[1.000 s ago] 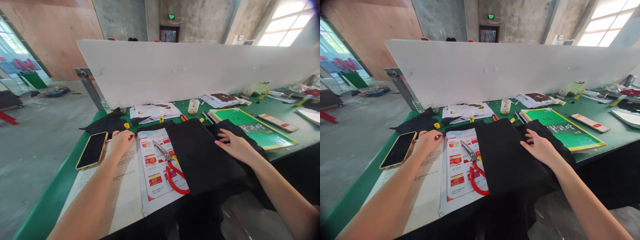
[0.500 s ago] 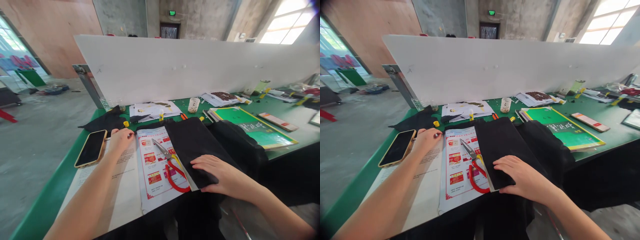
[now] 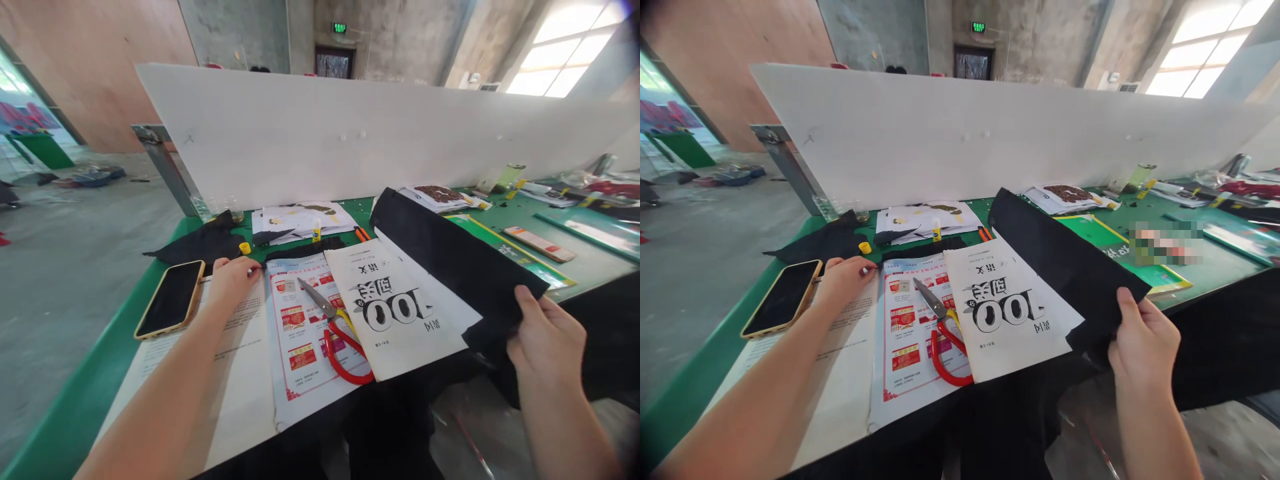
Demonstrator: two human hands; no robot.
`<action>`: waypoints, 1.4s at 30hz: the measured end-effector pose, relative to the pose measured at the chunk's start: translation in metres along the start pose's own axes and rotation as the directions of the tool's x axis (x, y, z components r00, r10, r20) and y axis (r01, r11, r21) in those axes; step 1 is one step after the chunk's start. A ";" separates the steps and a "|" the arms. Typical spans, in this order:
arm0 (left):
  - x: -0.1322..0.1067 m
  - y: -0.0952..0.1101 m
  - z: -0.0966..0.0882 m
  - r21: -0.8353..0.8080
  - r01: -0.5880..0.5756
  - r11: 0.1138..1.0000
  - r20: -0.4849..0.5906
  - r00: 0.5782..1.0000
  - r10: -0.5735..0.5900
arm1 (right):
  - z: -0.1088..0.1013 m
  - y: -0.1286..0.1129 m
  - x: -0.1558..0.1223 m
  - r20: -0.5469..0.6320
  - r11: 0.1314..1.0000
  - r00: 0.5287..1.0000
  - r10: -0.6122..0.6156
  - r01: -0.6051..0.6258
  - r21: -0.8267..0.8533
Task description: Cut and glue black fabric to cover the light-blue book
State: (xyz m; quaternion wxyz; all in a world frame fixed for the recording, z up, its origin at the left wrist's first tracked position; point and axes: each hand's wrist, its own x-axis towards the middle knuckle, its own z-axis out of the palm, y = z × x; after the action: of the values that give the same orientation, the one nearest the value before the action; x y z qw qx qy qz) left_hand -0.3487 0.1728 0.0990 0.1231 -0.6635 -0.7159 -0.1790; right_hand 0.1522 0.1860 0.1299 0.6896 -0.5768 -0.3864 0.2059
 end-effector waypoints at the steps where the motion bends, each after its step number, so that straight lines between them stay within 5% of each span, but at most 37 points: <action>1: 0.000 0.000 0.000 0.002 0.002 1.000 -0.002 1.000 -0.002 | -0.001 0.002 0.003 -0.037 0.995 0.998 0.056 -0.053 0.082; 5: 0.000 0.000 -0.001 0.001 0.007 1.000 0.002 1.000 -0.007 | -0.006 0.005 0.012 -0.128 0.938 0.975 0.180 -0.131 0.320; 11: 0.000 0.000 -0.001 -0.018 -0.014 1.000 0.000 1.000 0.014 | -0.019 0.012 0.023 -0.278 0.910 0.929 0.246 -0.122 0.396; 42: 0.001 -0.004 0.004 0.006 -0.023 1.000 -0.009 1.000 0.023 | -0.013 0.011 0.018 -0.242 0.884 0.933 0.267 -0.137 0.447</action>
State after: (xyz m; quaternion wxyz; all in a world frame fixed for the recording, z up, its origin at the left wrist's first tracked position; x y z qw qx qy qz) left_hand -0.3522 0.1752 0.0953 0.1303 -0.6704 -0.7083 -0.1787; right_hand 0.1748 0.1938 0.1246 0.8224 -0.4753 -0.1620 0.2674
